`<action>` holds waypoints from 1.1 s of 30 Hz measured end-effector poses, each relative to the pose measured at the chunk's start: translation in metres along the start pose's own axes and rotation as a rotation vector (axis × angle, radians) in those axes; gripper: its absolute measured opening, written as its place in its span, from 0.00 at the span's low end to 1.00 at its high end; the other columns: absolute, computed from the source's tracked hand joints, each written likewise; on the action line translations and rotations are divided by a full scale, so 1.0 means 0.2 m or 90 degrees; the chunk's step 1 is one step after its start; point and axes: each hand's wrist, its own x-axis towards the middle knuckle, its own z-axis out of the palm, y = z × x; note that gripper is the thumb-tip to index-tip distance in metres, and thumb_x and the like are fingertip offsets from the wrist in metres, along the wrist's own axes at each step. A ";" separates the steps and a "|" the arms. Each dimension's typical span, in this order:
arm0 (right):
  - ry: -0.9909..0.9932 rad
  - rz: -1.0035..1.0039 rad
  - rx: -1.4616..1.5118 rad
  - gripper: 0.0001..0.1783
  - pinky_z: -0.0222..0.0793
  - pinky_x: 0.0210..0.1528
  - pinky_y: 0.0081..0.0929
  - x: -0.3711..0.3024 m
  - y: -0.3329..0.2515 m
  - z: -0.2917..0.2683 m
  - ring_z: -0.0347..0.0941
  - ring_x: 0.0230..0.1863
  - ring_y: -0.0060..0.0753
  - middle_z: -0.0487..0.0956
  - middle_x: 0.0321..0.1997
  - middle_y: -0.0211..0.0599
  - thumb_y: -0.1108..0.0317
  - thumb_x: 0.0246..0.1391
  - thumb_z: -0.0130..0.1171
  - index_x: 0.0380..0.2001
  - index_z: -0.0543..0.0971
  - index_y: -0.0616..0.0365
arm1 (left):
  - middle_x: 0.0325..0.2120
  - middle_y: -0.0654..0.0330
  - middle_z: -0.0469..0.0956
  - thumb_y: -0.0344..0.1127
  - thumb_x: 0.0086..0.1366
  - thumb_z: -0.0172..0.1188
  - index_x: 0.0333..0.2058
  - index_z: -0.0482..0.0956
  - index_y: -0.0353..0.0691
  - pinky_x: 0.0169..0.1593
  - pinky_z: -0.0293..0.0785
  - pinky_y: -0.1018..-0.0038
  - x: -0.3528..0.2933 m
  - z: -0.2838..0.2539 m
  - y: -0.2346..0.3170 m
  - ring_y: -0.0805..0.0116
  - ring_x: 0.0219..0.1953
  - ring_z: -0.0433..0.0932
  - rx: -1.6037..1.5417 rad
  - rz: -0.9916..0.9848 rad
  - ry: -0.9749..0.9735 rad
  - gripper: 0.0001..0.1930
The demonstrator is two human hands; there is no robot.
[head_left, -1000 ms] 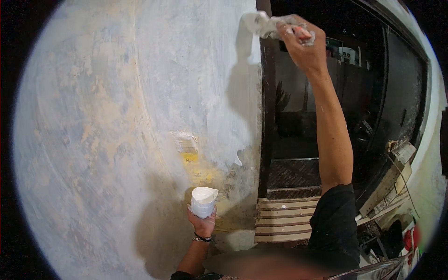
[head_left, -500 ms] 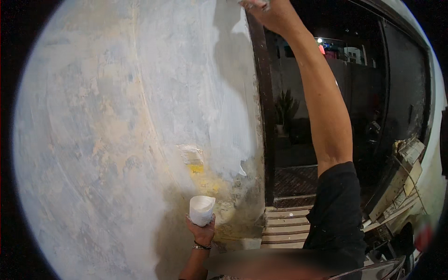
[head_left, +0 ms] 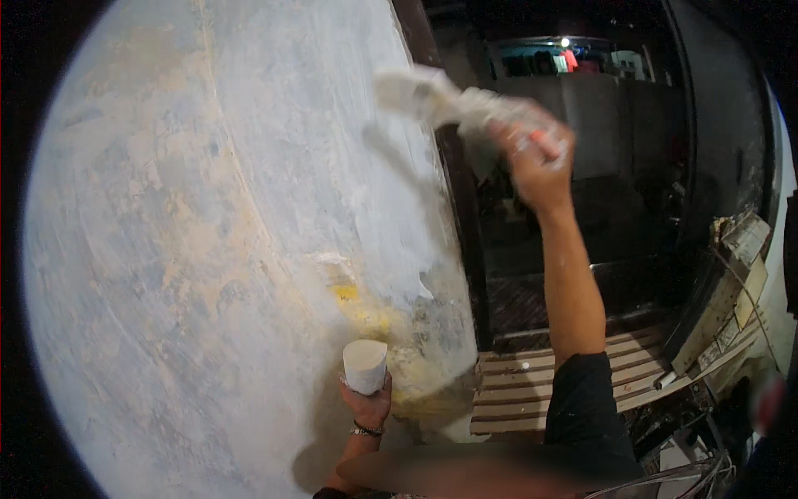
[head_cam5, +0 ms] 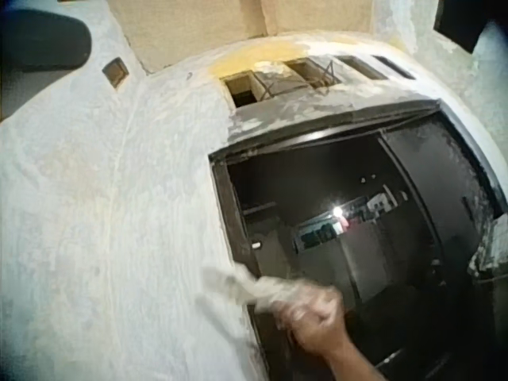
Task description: The person paints a wall using a paintbrush and a container of white paint.
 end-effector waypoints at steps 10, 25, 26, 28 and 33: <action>-0.009 0.024 -0.048 0.11 0.73 0.39 0.21 -0.11 0.09 -0.12 0.76 0.35 0.26 0.79 0.34 0.37 0.65 0.52 0.57 0.34 0.79 0.61 | 0.42 0.55 0.72 0.52 0.60 0.41 0.48 0.67 0.41 0.44 0.75 0.62 -0.09 0.14 0.02 0.56 0.42 0.73 -0.086 -0.030 -0.012 0.24; -0.480 0.265 -0.123 0.09 0.71 0.30 0.27 -0.52 -0.18 -0.16 0.75 0.24 0.39 0.78 0.26 0.40 0.70 0.38 0.59 0.28 0.78 0.57 | 0.44 0.54 0.71 0.59 0.59 0.38 0.51 0.64 0.43 0.40 0.75 0.62 -0.10 0.04 -0.03 0.55 0.43 0.73 -0.054 -0.075 -0.030 0.30; -0.471 0.265 -0.091 0.09 0.70 0.29 0.26 -0.51 -0.15 -0.17 0.75 0.23 0.35 0.79 0.25 0.39 0.68 0.40 0.59 0.28 0.78 0.58 | 0.44 0.54 0.71 0.59 0.59 0.38 0.51 0.64 0.43 0.40 0.75 0.62 -0.11 0.04 -0.03 0.55 0.43 0.73 -0.056 -0.074 -0.030 0.30; -0.407 0.245 -0.108 0.08 0.70 0.28 0.24 -0.45 -0.12 -0.16 0.75 0.24 0.30 0.79 0.26 0.39 0.70 0.42 0.58 0.29 0.79 0.60 | 0.42 0.54 0.72 0.53 0.60 0.42 0.48 0.67 0.42 0.42 0.75 0.61 -0.13 0.09 -0.05 0.55 0.42 0.73 -0.055 -0.059 0.012 0.24; -0.168 0.152 -0.168 0.09 0.70 0.30 0.16 -0.33 -0.10 -0.14 0.75 0.29 0.23 0.80 0.29 0.37 0.69 0.48 0.58 0.32 0.79 0.63 | 0.43 0.54 0.71 0.54 0.60 0.43 0.48 0.66 0.42 0.42 0.76 0.62 -0.10 0.02 -0.04 0.55 0.43 0.73 -0.073 -0.084 -0.044 0.25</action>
